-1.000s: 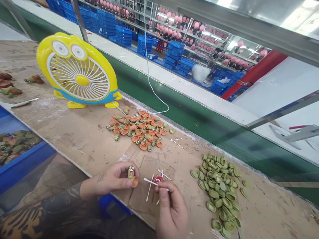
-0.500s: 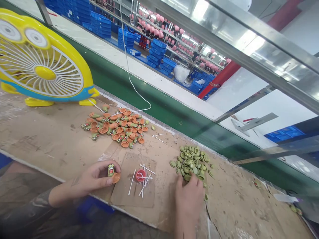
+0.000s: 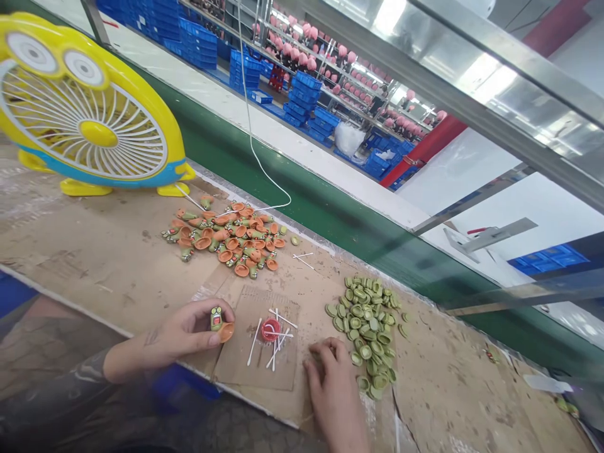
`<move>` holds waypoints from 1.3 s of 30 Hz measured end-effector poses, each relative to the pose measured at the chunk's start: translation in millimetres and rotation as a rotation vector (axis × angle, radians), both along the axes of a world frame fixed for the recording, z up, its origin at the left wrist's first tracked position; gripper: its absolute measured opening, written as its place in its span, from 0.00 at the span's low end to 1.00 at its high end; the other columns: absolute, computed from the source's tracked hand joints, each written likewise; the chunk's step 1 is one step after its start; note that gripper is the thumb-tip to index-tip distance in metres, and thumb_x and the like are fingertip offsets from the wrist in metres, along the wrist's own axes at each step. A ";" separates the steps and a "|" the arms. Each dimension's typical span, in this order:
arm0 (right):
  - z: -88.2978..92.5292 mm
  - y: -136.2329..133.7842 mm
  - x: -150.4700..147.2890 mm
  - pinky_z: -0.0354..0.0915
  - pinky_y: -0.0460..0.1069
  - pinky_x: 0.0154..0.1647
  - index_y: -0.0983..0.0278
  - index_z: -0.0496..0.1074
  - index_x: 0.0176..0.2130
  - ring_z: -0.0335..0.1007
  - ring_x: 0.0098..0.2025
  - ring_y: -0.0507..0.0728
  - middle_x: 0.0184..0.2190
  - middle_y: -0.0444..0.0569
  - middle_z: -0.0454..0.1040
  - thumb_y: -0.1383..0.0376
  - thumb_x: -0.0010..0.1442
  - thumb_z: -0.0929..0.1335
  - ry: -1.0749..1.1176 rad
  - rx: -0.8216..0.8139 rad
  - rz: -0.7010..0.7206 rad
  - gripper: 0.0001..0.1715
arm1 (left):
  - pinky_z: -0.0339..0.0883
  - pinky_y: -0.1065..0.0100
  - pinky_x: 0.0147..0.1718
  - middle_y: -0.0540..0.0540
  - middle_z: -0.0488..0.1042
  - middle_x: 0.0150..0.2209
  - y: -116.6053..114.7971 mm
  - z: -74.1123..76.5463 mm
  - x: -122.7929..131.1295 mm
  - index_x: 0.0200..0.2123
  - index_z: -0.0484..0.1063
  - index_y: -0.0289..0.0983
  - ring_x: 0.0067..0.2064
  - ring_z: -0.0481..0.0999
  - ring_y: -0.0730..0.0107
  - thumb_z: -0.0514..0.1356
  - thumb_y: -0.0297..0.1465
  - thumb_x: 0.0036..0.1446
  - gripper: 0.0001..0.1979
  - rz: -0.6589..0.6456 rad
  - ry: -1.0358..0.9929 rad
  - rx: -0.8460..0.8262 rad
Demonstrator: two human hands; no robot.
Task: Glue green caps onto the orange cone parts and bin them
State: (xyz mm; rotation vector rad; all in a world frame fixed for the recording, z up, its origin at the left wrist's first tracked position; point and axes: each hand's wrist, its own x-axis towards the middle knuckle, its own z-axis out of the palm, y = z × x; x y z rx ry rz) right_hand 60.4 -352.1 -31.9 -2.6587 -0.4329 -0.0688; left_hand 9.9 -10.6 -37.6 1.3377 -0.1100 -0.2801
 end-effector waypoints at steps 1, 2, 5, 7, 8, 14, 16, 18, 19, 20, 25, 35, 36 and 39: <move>0.2 1.0 -1.5 0.71 0.58 0.51 0.58 0.81 0.40 0.75 0.49 0.64 0.46 0.54 0.76 0.56 0.63 0.66 0.022 0.019 -0.001 0.15 | 0.62 0.67 0.36 0.50 0.67 0.36 0.3 0.4 0.3 0.43 0.72 0.36 0.38 0.64 0.68 0.69 0.52 0.54 0.26 -0.002 0.000 0.003; 0.8 1.4 -2.0 0.71 0.59 0.51 0.59 0.81 0.40 0.75 0.49 0.64 0.46 0.54 0.76 0.57 0.64 0.66 0.035 0.038 -0.016 0.15 | 0.62 0.68 0.36 0.49 0.67 0.36 0.6 0.3 0.5 0.43 0.72 0.36 0.38 0.64 0.68 0.69 0.52 0.54 0.26 -0.005 -0.001 0.004; 6.3 1.8 -2.7 0.73 0.58 0.48 0.61 0.81 0.35 0.77 0.46 0.64 0.44 0.55 0.77 0.59 0.63 0.66 0.040 0.107 -0.055 0.14 | 0.63 0.68 0.37 0.49 0.67 0.37 0.4 -1.5 0.5 0.43 0.73 0.36 0.38 0.65 0.67 0.71 0.50 0.54 0.25 0.012 -0.010 -0.023; 13.4 4.7 -6.9 0.74 0.55 0.44 0.62 0.80 0.37 0.77 0.43 0.63 0.43 0.55 0.79 0.58 0.62 0.69 0.042 0.248 -0.092 0.12 | 0.63 0.67 0.37 0.49 0.68 0.37 -2.5 -1.9 -1.5 0.44 0.73 0.36 0.38 0.66 0.67 0.72 0.48 0.53 0.25 0.054 -0.030 -0.063; 17.5 7.8 -10.7 0.75 0.54 0.42 0.63 0.81 0.40 0.78 0.42 0.62 0.43 0.56 0.80 0.57 0.61 0.71 0.047 0.352 -0.112 0.13 | 0.64 0.67 0.38 0.48 0.69 0.38 -5.0 -1.0 -3.3 0.45 0.73 0.37 0.39 0.67 0.67 0.72 0.47 0.53 0.25 0.074 -0.040 -0.085; 32.5 49.9 -41.6 0.78 0.51 0.41 0.64 0.81 0.47 0.79 0.46 0.62 0.47 0.59 0.80 0.60 0.58 0.78 0.020 0.807 0.086 0.19 | 0.67 0.67 0.41 0.44 0.72 0.46 -28.7 21.9 -21.3 0.48 0.76 0.38 0.45 0.73 0.63 0.73 0.39 0.54 0.21 0.092 -0.083 -0.204; 31.8 67.5 -48.2 0.79 0.51 0.42 0.62 0.81 0.49 0.79 0.48 0.63 0.48 0.59 0.79 0.65 0.58 0.78 -0.029 0.834 0.226 0.18 | 0.68 0.65 0.44 0.43 0.72 0.50 -33.9 29.9 -26.7 0.51 0.77 0.39 0.49 0.74 0.61 0.73 0.37 0.56 0.21 0.062 -0.119 -0.264; 29.9 82.9 -52.0 0.79 0.51 0.42 0.60 0.79 0.52 0.79 0.49 0.63 0.49 0.59 0.78 0.69 0.58 0.77 -0.073 0.823 0.314 0.21 | 0.68 0.64 0.47 0.43 0.72 0.52 -35.8 34.9 -30.6 0.53 0.77 0.42 0.51 0.74 0.59 0.71 0.36 0.58 0.19 0.046 -0.148 -0.299; 29.1 89.2 -53.0 0.80 0.51 0.42 0.59 0.79 0.53 0.79 0.49 0.63 0.49 0.58 0.78 0.69 0.59 0.77 -0.094 0.809 0.331 0.22 | 0.68 0.63 0.48 0.43 0.72 0.52 -35.6 36.3 -32.0 0.53 0.77 0.43 0.52 0.74 0.59 0.70 0.35 0.59 0.18 0.050 -0.157 -0.300; 28.5 94.5 -53.6 0.80 0.51 0.42 0.59 0.78 0.54 0.79 0.50 0.63 0.49 0.58 0.77 0.69 0.59 0.76 -0.113 0.793 0.340 0.22 | 0.68 0.63 0.48 0.43 0.72 0.52 -35.0 37.0 -32.9 0.53 0.78 0.44 0.53 0.74 0.59 0.70 0.34 0.60 0.17 0.059 -0.164 -0.292; 31.6 107.4 -53.7 0.80 0.52 0.44 0.58 0.77 0.54 0.79 0.50 0.62 0.49 0.56 0.77 0.67 0.62 0.75 -0.147 0.724 0.360 0.20 | 0.68 0.65 0.51 0.45 0.75 0.49 -31.4 36.1 -32.7 0.51 0.80 0.46 0.52 0.76 0.62 0.72 0.30 0.57 0.19 0.123 -0.234 -0.267; 58.0 112.1 -50.1 0.79 0.48 0.41 0.60 0.77 0.51 0.82 0.43 0.58 0.43 0.54 0.80 0.68 0.63 0.74 -0.327 0.494 0.445 0.15 | 0.74 0.71 0.44 0.48 0.80 0.43 -26.4 31.7 -36.6 0.48 0.83 0.53 0.45 0.82 0.66 0.78 0.26 0.45 0.26 0.269 -0.387 -0.066; 61.4 112.3 -50.0 0.80 0.49 0.41 0.61 0.78 0.50 0.82 0.43 0.59 0.42 0.54 0.81 0.68 0.63 0.74 -0.343 0.464 0.460 0.15 | 0.74 0.72 0.44 0.49 0.80 0.43 -25.1 32.6 -37.5 0.48 0.83 0.53 0.44 0.82 0.67 0.79 0.25 0.45 0.27 0.284 -0.414 -0.036; 69.2 114.2 -51.7 0.80 0.49 0.38 0.61 0.78 0.48 0.83 0.41 0.60 0.41 0.54 0.81 0.67 0.62 0.74 -0.385 0.405 0.477 0.13 | 0.75 0.73 0.43 0.49 0.81 0.41 -21.4 36.7 -40.1 0.49 0.83 0.54 0.42 0.83 0.68 0.79 0.24 0.43 0.30 0.314 -0.488 0.016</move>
